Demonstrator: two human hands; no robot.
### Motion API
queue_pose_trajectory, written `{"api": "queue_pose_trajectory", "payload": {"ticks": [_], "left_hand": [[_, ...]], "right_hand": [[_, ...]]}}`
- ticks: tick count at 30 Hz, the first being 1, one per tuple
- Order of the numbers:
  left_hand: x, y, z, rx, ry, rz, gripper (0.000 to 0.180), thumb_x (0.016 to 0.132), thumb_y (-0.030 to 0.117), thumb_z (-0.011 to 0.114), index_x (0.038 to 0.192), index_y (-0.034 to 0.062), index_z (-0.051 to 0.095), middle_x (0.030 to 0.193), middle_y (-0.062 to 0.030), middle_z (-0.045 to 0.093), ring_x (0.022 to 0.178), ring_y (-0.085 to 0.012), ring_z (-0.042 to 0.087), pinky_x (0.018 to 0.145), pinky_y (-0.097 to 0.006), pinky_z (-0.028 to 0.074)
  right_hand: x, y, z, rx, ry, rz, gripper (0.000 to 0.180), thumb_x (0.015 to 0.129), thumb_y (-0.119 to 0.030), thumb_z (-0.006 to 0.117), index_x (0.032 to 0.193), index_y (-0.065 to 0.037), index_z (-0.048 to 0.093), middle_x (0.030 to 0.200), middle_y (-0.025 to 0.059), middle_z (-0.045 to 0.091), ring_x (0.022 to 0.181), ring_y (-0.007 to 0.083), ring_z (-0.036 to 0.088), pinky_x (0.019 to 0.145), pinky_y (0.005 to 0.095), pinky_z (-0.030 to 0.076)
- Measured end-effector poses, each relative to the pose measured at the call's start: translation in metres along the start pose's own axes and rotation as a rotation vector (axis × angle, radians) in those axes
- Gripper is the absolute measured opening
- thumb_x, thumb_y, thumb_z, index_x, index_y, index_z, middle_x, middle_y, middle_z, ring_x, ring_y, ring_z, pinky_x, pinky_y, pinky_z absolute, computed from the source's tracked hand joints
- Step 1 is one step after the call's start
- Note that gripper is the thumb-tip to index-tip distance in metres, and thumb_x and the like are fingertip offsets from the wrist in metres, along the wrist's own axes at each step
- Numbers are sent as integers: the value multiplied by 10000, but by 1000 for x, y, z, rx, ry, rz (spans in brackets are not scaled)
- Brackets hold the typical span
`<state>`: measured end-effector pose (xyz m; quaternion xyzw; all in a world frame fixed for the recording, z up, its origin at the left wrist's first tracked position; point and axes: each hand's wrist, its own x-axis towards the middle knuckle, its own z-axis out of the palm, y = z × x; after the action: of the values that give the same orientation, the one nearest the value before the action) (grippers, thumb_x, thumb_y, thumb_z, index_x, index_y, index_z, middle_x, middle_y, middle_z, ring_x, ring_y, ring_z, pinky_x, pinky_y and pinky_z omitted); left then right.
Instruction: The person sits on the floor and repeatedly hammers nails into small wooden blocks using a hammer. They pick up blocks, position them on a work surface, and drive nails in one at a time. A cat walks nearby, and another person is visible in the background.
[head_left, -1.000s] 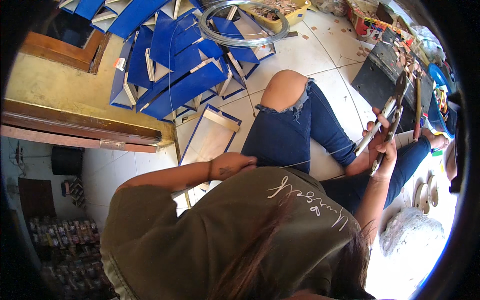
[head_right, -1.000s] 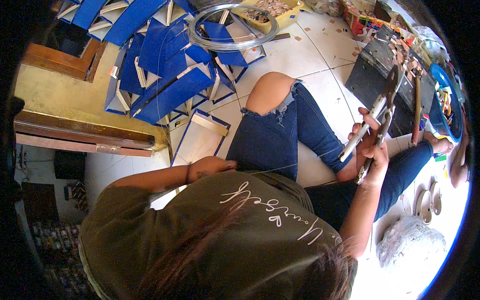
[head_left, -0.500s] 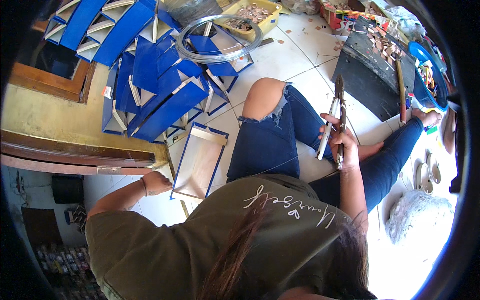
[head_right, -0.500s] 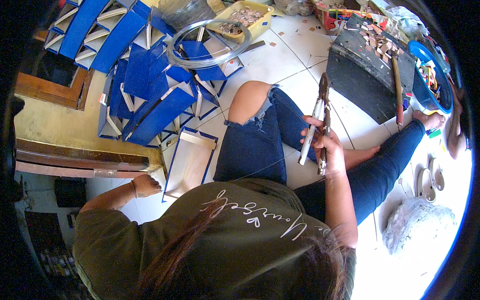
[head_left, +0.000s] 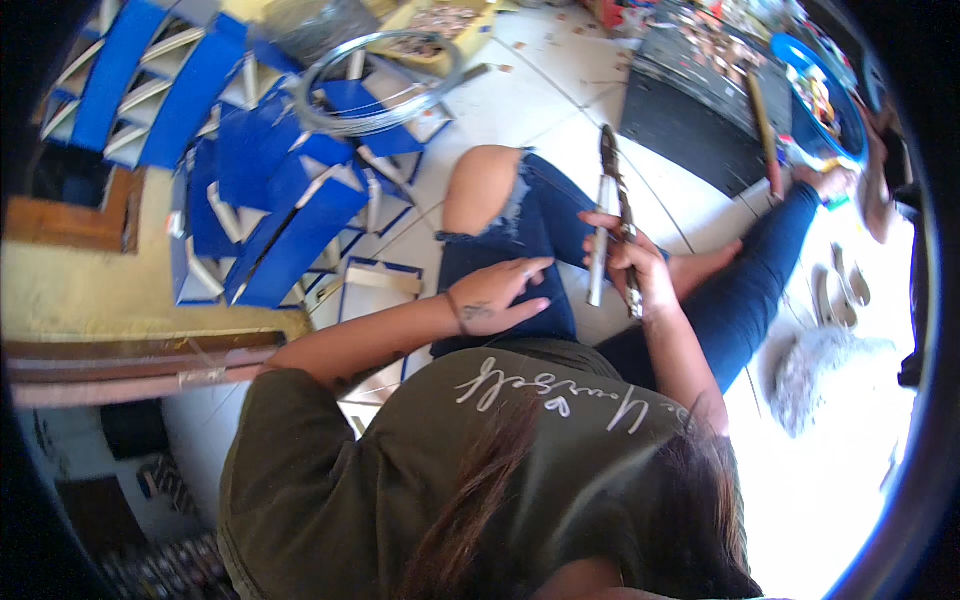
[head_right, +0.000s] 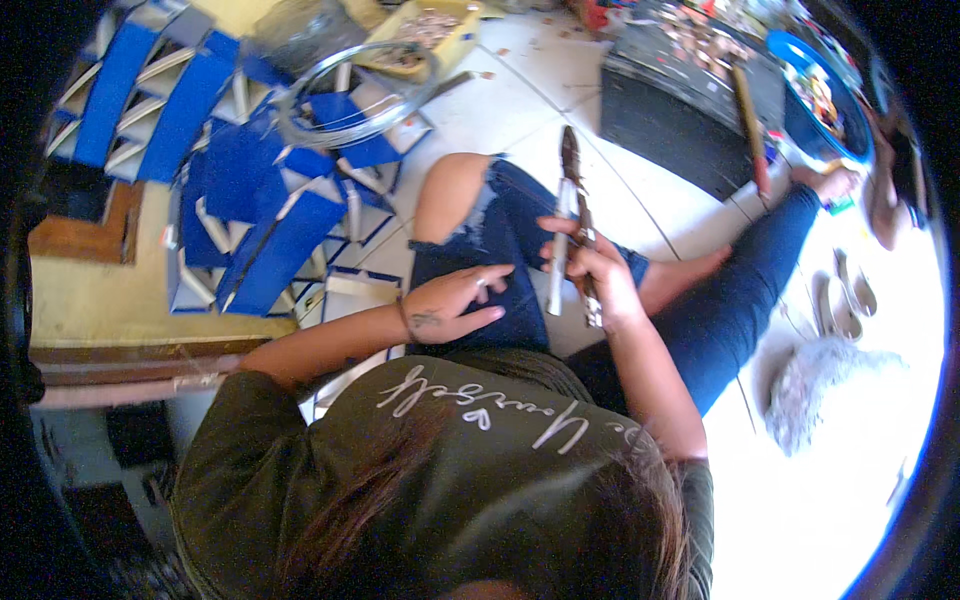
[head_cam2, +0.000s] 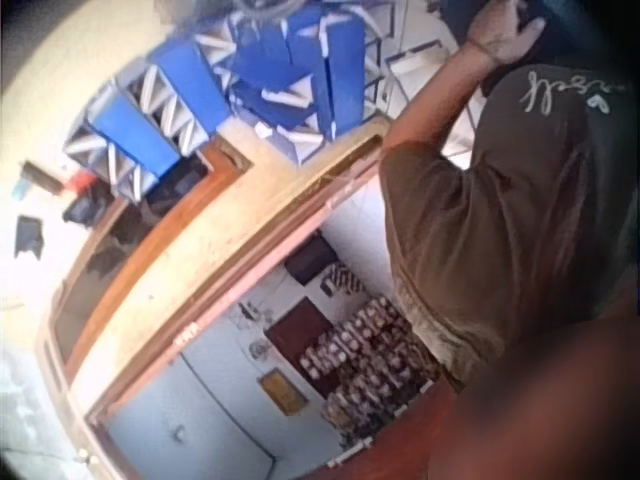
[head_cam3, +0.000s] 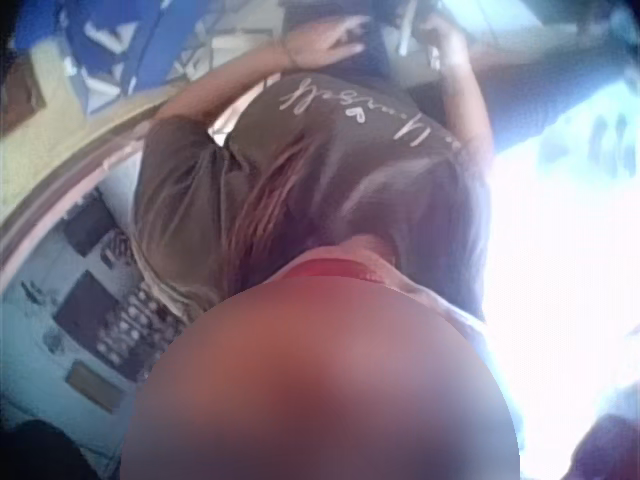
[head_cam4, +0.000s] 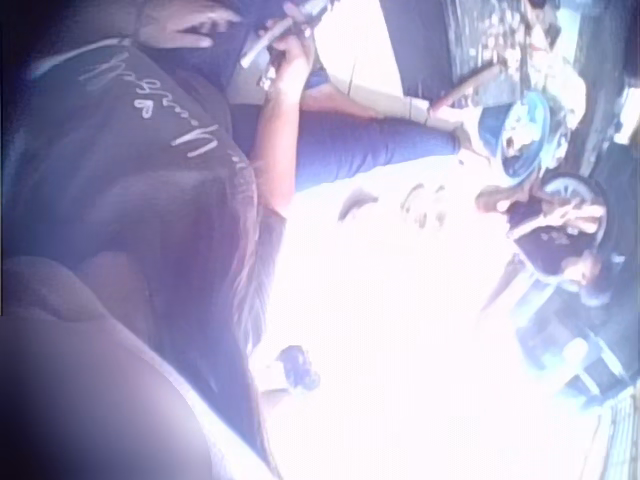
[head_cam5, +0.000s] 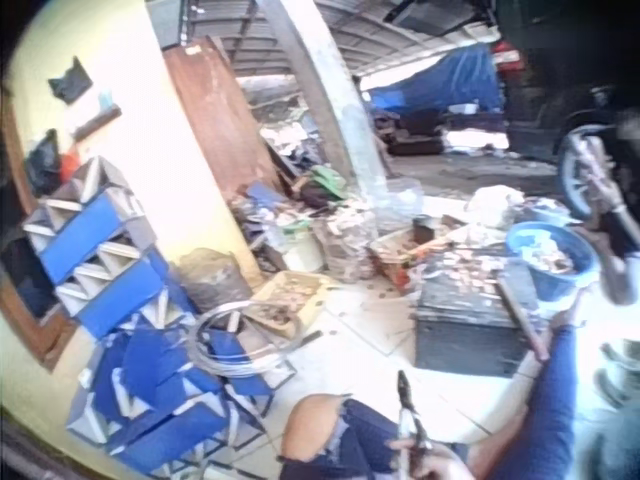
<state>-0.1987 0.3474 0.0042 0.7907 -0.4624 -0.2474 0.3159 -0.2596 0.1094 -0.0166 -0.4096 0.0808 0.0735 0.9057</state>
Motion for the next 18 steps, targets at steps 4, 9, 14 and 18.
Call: {"api": "queue_pose_trajectory", "payload": {"ticks": [4, 9, 14, 18], "left_hand": [[69, 11, 61, -620, -16, -271, 363, 966, 223, 495, 1258, 14, 439, 760, -82, 580, 629, -177, 586, 578, -324, 474], [88, -3, 73, -908, -42, -322, 237, 1002, 184, 423, 1146, 42, 547, 651, 37, 448, 538, -52, 390, 491, -224, 344], [99, -7, 55, -949, -37, -263, 261, 1006, 128, 371, 1192, 32, 528, 635, 42, 400, 553, -44, 347, 512, -202, 314], [129, -12, 41, -1315, 62, -342, 267, 972, 268, 370, 1081, 55, 488, 670, 2, 446, 490, -49, 315, 454, -210, 273]], "right_hand": [[-5, -6, -11, -149, 57, -97, 638, 629, -76, 467, 1254, 42, 517, 1257, 149, 526, 1083, 210, 516, 961, 348, 419], [-26, -26, -50, -165, 288, -191, 620, 617, -61, 482, 1227, 37, 533, 1336, 163, 490, 1288, 274, 408, 1038, 433, 345], [-58, -26, -81, -175, 338, -161, 575, 644, -4, 482, 1215, 45, 523, 1305, 150, 469, 1257, 257, 435, 1032, 401, 372], [-74, -17, -77, -200, 334, -131, 514, 590, 16, 486, 1097, 44, 562, 1308, 151, 453, 1254, 257, 436, 1057, 415, 360]]}}
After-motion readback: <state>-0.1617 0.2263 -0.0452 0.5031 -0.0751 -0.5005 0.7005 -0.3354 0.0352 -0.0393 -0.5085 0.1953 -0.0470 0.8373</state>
